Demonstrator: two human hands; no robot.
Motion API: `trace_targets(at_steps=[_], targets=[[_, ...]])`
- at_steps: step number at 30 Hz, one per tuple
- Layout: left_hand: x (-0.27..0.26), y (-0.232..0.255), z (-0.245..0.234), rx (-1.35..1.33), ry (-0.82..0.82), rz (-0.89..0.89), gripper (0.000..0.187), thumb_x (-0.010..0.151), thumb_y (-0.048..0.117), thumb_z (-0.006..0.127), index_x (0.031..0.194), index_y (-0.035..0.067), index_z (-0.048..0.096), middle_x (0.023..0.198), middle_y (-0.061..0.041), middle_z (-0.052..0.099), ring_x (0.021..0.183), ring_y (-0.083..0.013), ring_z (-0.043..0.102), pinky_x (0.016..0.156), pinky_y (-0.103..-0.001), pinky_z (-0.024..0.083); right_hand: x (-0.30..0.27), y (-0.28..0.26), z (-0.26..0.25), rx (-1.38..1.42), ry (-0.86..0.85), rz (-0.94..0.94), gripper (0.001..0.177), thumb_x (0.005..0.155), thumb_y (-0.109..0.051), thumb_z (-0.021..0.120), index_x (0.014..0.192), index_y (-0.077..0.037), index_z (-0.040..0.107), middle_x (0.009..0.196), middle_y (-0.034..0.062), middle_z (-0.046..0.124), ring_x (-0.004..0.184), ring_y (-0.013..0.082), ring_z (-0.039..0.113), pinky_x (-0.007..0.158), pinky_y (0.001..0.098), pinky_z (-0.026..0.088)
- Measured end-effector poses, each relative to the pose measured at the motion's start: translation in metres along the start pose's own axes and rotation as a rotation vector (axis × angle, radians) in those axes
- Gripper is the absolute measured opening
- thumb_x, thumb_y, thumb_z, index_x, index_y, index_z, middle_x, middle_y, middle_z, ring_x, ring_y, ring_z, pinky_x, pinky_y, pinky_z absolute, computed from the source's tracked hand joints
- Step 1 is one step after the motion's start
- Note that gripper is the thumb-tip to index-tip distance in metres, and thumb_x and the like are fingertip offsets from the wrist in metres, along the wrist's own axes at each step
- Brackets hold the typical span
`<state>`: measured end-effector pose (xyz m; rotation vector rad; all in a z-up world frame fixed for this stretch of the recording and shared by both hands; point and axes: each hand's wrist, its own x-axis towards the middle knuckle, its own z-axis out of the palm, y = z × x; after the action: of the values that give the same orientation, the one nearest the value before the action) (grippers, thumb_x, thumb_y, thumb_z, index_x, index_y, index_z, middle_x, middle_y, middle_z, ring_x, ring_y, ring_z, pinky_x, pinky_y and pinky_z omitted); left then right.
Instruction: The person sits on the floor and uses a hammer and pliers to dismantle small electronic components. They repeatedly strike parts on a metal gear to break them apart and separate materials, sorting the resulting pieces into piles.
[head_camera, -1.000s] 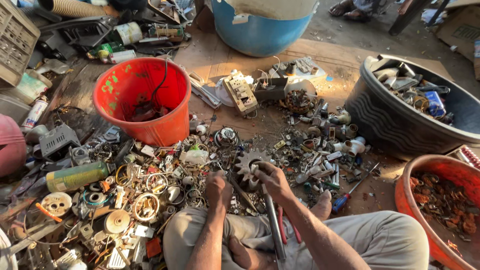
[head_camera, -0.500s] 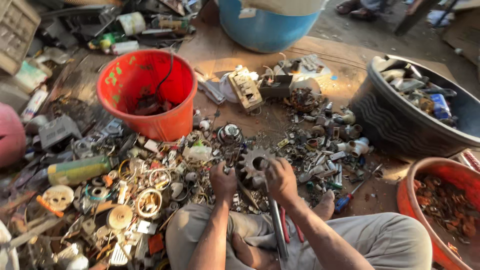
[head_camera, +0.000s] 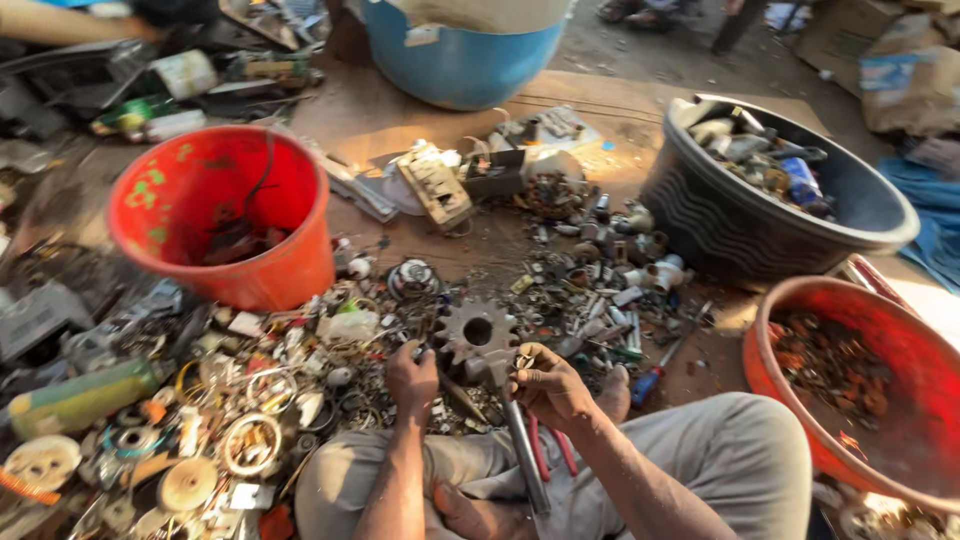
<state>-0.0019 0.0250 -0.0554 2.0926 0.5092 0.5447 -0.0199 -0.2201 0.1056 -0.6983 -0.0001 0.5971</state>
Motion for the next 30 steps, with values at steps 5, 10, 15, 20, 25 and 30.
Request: trace_targets(at_steps=[5, 10, 15, 20, 25, 30], targets=[[0.004, 0.001, -0.005, 0.02, -0.112, -0.064, 0.04, 0.084, 0.026, 0.076, 0.116, 0.002, 0.074, 0.11, -0.023, 0.074, 0.102, -0.0409, 0.069, 0.092, -0.049, 0.053, -0.019, -0.025, -0.012, -0.187, 0.184, 0.035, 0.026, 0.087, -0.002, 0.073, 0.112, -0.002, 0.067, 0.087, 0.0093, 0.072, 0.072, 0.0202, 0.073, 0.062, 0.0349, 0.059], [-0.001, 0.003, -0.008, -0.083, -0.133, -0.104, 0.044, 0.088, 0.028, 0.073, 0.12, -0.002, 0.071, 0.112, -0.025, 0.073, 0.101, -0.0386, 0.072, 0.09, -0.046, 0.055, -0.038, -0.075, -0.06, -1.058, 0.489, 0.106, 0.021, 0.094, -0.013, 0.078, 0.11, 0.0, 0.077, 0.083, 0.0151, 0.071, 0.064, 0.0142, 0.066, 0.056, 0.03, 0.052], [0.0, 0.011, -0.009, 0.023, -0.154, -0.096, 0.044, 0.09, 0.028, 0.073, 0.123, -0.002, 0.071, 0.118, -0.026, 0.07, 0.105, -0.0391, 0.069, 0.093, -0.046, 0.053, -0.032, -0.135, -0.125, -1.786, 0.43, -0.379, 0.021, 0.088, -0.022, 0.075, 0.099, -0.005, 0.079, 0.084, 0.0125, 0.075, 0.063, 0.0182, 0.072, 0.056, 0.035, 0.059], [0.0, 0.016, -0.012, 0.001, -0.199, -0.208, 0.045, 0.091, 0.028, 0.071, 0.126, -0.001, 0.069, 0.121, -0.022, 0.07, 0.106, -0.0354, 0.071, 0.093, -0.044, 0.055, -0.017, -0.158, -0.14, -2.024, 0.622, -0.217, 0.021, 0.089, -0.022, 0.067, 0.091, -0.002, 0.074, 0.083, 0.019, 0.074, 0.077, 0.0325, 0.071, 0.071, 0.0461, 0.057], [0.004, 0.02, -0.012, 0.034, -0.212, -0.231, 0.045, 0.091, 0.028, 0.072, 0.127, 0.001, 0.07, 0.122, -0.02, 0.071, 0.106, -0.0338, 0.071, 0.093, -0.044, 0.055, -0.008, -0.148, -0.12, -2.205, 0.458, 0.333, 0.024, 0.099, -0.018, 0.051, 0.103, -0.006, 0.071, 0.118, 0.0132, 0.063, 0.086, 0.0331, 0.073, 0.077, 0.0484, 0.057], [0.01, 0.028, -0.009, 0.136, -0.209, -0.213, 0.044, 0.092, 0.03, 0.072, 0.128, 0.004, 0.071, 0.122, -0.019, 0.07, 0.108, -0.0347, 0.068, 0.095, -0.046, 0.053, -0.009, -0.192, -0.118, -2.051, 0.384, -0.028, 0.035, 0.088, -0.019, 0.072, 0.121, -0.009, 0.068, 0.11, 0.0143, 0.072, 0.09, 0.0271, 0.07, 0.08, 0.0409, 0.057]])
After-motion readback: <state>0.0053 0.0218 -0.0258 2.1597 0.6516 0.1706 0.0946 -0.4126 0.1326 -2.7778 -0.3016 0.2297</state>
